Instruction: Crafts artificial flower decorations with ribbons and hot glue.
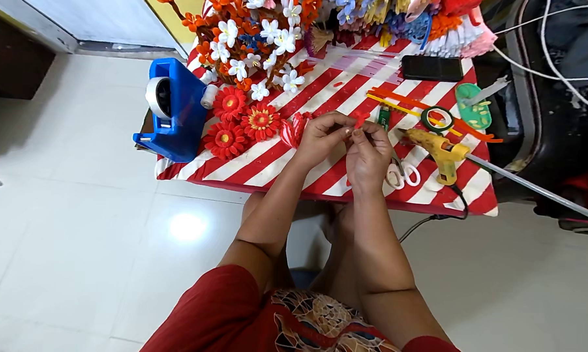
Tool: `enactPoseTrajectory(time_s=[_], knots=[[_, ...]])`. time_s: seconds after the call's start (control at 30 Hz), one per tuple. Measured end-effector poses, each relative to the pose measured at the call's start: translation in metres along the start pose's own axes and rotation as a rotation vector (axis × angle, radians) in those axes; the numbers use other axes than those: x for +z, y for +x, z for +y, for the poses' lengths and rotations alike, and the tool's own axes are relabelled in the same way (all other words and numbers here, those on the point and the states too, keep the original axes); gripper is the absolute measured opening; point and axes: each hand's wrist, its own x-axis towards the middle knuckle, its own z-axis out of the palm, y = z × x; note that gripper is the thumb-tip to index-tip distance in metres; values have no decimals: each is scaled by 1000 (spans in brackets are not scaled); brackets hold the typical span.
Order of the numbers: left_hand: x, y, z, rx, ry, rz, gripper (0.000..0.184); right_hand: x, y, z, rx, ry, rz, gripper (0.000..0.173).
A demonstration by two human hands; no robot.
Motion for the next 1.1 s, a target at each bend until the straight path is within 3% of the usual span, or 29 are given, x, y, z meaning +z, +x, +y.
enactPoseTrajectory(time_s=[0.23,0.57,0.7,0.87,1.1], knots=[[4,1,4,-82,-49,21,11,2,0,-1,96,169,11,16],[6,1,12,98,227,20,7,-2,2,-3,149,161,-32,16],[5,1,13,62,223,36,6,-2,1,-2,53,32,-16,15],[3,2,15,-137,47,74,8,-3,-1,3,-204,-291,-33,11],[0,2,11,-279,-119,25,13,-7,-2,-3,-265,-517,-56,6]])
